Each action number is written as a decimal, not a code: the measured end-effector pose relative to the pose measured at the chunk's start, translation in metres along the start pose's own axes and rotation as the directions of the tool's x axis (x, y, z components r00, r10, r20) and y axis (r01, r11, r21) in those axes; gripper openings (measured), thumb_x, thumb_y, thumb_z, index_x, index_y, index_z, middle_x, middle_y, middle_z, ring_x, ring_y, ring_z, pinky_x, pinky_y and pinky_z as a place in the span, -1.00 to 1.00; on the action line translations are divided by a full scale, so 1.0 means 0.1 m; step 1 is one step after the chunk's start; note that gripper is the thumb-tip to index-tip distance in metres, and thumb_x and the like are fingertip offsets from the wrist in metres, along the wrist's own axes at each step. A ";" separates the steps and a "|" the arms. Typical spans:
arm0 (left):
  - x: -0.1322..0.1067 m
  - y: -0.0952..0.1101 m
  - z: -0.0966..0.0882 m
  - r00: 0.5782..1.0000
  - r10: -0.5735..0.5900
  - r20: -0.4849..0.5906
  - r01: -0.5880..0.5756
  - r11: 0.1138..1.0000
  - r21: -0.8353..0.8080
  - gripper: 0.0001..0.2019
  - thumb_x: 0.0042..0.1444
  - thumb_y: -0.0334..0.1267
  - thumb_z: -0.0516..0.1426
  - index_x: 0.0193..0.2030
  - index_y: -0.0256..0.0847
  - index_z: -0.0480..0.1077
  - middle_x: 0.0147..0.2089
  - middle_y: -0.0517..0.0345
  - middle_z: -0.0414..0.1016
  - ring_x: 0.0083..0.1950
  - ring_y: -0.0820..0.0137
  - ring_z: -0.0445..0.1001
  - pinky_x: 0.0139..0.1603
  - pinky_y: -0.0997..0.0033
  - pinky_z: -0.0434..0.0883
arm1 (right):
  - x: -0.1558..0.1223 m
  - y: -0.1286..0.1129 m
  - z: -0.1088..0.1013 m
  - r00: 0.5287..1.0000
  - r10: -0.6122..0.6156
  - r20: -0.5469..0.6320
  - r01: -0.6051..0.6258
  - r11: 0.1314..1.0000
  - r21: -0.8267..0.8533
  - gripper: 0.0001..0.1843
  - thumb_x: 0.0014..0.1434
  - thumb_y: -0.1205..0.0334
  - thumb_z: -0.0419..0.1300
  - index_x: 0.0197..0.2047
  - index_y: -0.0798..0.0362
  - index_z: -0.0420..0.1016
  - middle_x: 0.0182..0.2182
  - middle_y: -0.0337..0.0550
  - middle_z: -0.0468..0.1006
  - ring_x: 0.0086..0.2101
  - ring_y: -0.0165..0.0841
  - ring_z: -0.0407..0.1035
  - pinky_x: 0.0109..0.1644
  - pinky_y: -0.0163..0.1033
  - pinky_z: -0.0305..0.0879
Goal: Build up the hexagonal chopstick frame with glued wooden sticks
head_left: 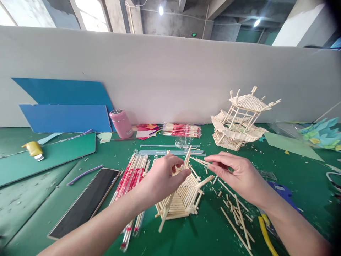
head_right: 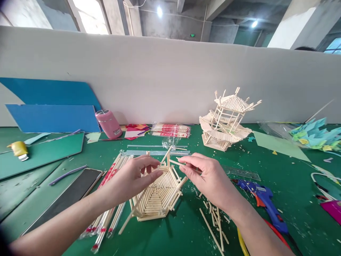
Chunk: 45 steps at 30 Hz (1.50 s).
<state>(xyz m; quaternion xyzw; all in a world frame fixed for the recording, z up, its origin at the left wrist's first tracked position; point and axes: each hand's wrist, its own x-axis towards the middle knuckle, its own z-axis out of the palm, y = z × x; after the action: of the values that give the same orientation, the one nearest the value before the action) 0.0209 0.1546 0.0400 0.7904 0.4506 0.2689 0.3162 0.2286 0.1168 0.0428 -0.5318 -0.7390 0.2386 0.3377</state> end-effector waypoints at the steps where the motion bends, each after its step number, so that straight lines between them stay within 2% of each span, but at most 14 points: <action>1: 0.01 -0.01 0.02 1.000 -0.013 0.006 0.013 1.000 0.020 -0.79 -0.03 -0.15 0.12 -0.34 -0.21 0.48 -0.47 0.10 0.40 -0.48 0.39 0.26 -0.51 0.46 0.11 | 0.00 0.00 0.02 1.000 0.006 -0.003 -0.006 1.000 -0.012 -0.82 0.15 0.16 0.06 -0.22 -0.03 0.44 -0.41 -0.23 0.42 -0.44 -0.43 0.29 -0.42 -0.34 0.24; 5: 0.03 -0.04 0.06 0.998 -0.051 0.033 0.052 0.998 -0.029 -0.87 -0.07 -0.22 0.15 -0.41 -0.21 0.46 -0.57 0.20 0.32 -0.55 0.44 0.18 -0.57 0.47 0.04 | 0.00 -0.03 0.10 1.000 -0.010 0.001 0.010 1.000 -0.010 -0.84 0.17 0.19 0.03 -0.30 -0.02 0.42 -0.40 -0.22 0.40 -0.42 -0.43 0.29 -0.39 -0.32 0.23; 8: 0.02 -0.07 0.07 0.993 -0.087 0.084 0.100 0.983 -0.152 -0.88 -0.07 -0.29 0.12 -0.57 -0.21 0.40 -0.63 0.26 0.20 -0.59 0.49 0.09 -0.60 0.48 -0.02 | 0.00 -0.03 0.18 1.000 -0.018 0.014 0.018 1.000 -0.007 -0.84 0.17 0.22 0.02 -0.29 -0.01 0.42 -0.36 -0.21 0.41 -0.37 -0.41 0.31 -0.34 -0.31 0.24; 10: 0.01 -0.09 0.07 0.991 -0.094 0.100 0.115 0.964 -0.239 -0.86 -0.07 -0.31 0.11 -0.60 -0.21 0.39 -0.64 0.27 0.17 -0.59 0.51 0.07 -0.61 0.48 -0.04 | 0.01 -0.03 0.23 1.000 -0.016 0.007 0.016 1.000 -0.026 -0.83 0.17 0.23 0.02 -0.27 0.00 0.43 -0.35 -0.20 0.41 -0.35 -0.41 0.31 -0.31 -0.30 0.24; 14: 0.01 -0.12 0.07 0.989 -0.087 0.119 0.121 0.941 -0.316 -0.87 -0.07 -0.31 0.11 -0.56 -0.24 0.42 -0.63 0.27 0.22 -0.58 0.52 0.10 -0.59 0.49 0.01 | 0.02 -0.01 0.31 1.000 -0.030 -0.004 0.030 0.999 -0.042 -0.83 0.17 0.27 0.03 -0.25 0.00 0.44 -0.33 -0.19 0.41 -0.33 -0.41 0.31 -0.29 -0.29 0.24; 19: 0.03 -0.17 0.06 0.961 -0.113 0.252 0.187 0.937 -0.295 -0.85 -0.03 -0.25 0.07 -0.42 -0.27 0.41 -0.57 0.27 0.25 -0.55 0.53 0.13 -0.55 0.49 0.07 | 0.03 0.01 0.36 0.999 -0.032 -0.004 0.032 0.999 -0.011 -0.82 0.17 0.30 0.03 -0.23 -0.04 0.44 -0.34 -0.22 0.40 -0.34 -0.43 0.31 -0.31 -0.29 0.24; 21: 0.05 -0.17 0.06 0.954 -0.122 0.273 0.202 0.936 -0.289 -0.84 -0.01 -0.23 0.06 -0.39 -0.27 0.40 -0.53 0.26 0.28 -0.52 0.52 0.16 -0.53 0.48 0.09 | 0.03 0.01 0.37 1.000 -0.023 0.000 0.023 1.000 -0.003 -0.82 0.17 0.29 0.03 -0.23 -0.04 0.45 -0.34 -0.23 0.40 -0.35 -0.43 0.31 -0.31 -0.30 0.25; 24: 0.06 -0.16 0.06 0.947 -0.134 0.293 0.226 0.924 -0.309 -0.81 0.00 -0.19 0.06 -0.40 -0.27 0.40 -0.54 0.26 0.28 -0.52 0.52 0.14 -0.53 0.46 0.07 | 0.04 0.01 0.38 1.000 -0.019 0.000 0.019 1.000 -0.002 -0.81 0.17 0.29 0.03 -0.21 -0.03 0.45 -0.35 -0.23 0.40 -0.36 -0.43 0.31 -0.32 -0.30 0.25; 28: 0.09 -0.13 0.04 0.922 -0.204 0.330 0.311 0.897 -0.314 -0.73 0.06 -0.11 0.02 -0.42 -0.27 0.38 -0.59 0.30 0.18 -0.56 0.53 0.06 -0.55 0.46 0.02 | 0.04 0.01 0.37 1.000 -0.010 -0.002 0.010 1.000 -0.013 -0.80 0.17 0.29 0.03 -0.21 -0.01 0.45 -0.35 -0.21 0.40 -0.37 -0.43 0.32 -0.32 -0.30 0.26; 30: 0.10 -0.14 0.04 0.911 -0.232 0.341 0.347 0.878 -0.329 -0.71 0.07 -0.09 0.01 -0.46 -0.27 0.36 -0.58 0.29 0.20 -0.55 0.53 0.07 -0.52 0.46 0.03 | 0.04 0.01 0.37 1.000 -0.007 0.000 0.007 1.000 -0.018 -0.81 0.16 0.29 0.03 -0.22 -0.01 0.45 -0.36 -0.21 0.41 -0.37 -0.43 0.32 -0.33 -0.30 0.26; 37: 0.12 -0.18 0.12 0.897 -0.215 0.386 0.417 0.700 -0.580 -0.75 0.05 -0.18 0.06 -0.56 -0.26 0.27 -0.60 0.27 0.23 -0.56 0.54 0.06 -0.49 0.45 0.03 | 0.04 -0.01 0.38 1.000 -0.004 0.000 0.004 1.000 0.001 -0.80 0.15 0.28 0.03 -0.23 -0.01 0.46 -0.37 -0.20 0.43 -0.39 -0.42 0.34 -0.36 -0.30 0.29; 40: 0.12 -0.18 0.14 0.900 -0.212 0.380 0.416 0.675 -0.610 -0.75 0.05 -0.19 0.06 -0.58 -0.26 0.27 -0.61 0.27 0.22 -0.56 0.54 0.05 -0.50 0.44 0.00 | 0.03 0.01 0.34 1.000 0.003 -0.026 -0.001 0.998 0.069 -0.78 0.17 0.24 0.02 -0.18 -0.02 0.46 -0.32 -0.19 0.45 -0.34 -0.40 0.36 -0.32 -0.29 0.32; 43: 0.11 -0.18 0.14 0.903 -0.228 0.365 0.416 0.680 -0.604 -0.76 0.04 -0.19 0.07 -0.57 -0.26 0.28 -0.62 0.29 0.22 -0.57 0.54 0.04 -0.51 0.44 -0.02 | -0.02 0.08 0.26 0.992 0.075 -0.105 -0.057 0.985 0.165 -0.75 0.20 0.17 -0.01 -0.13 -0.03 0.43 -0.23 -0.18 0.46 -0.22 -0.37 0.35 -0.16 -0.26 0.31; 45: 0.11 -0.17 0.14 0.904 -0.240 0.353 0.414 0.693 -0.590 -0.76 0.04 -0.19 0.07 -0.57 -0.26 0.29 -0.63 0.29 0.22 -0.58 0.54 0.04 -0.52 0.44 -0.01 | -0.09 0.15 0.21 0.978 0.154 -0.141 -0.120 0.968 0.221 -0.73 0.21 0.14 -0.03 -0.11 -0.04 0.42 -0.22 -0.18 0.45 -0.20 -0.37 0.35 -0.15 -0.26 0.31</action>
<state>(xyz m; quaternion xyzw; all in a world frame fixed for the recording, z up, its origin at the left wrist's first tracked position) 0.0265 0.1675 0.0193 0.5631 0.4193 0.2463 0.6682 0.2241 0.1133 0.0163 -0.5600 -0.6419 0.2960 0.4322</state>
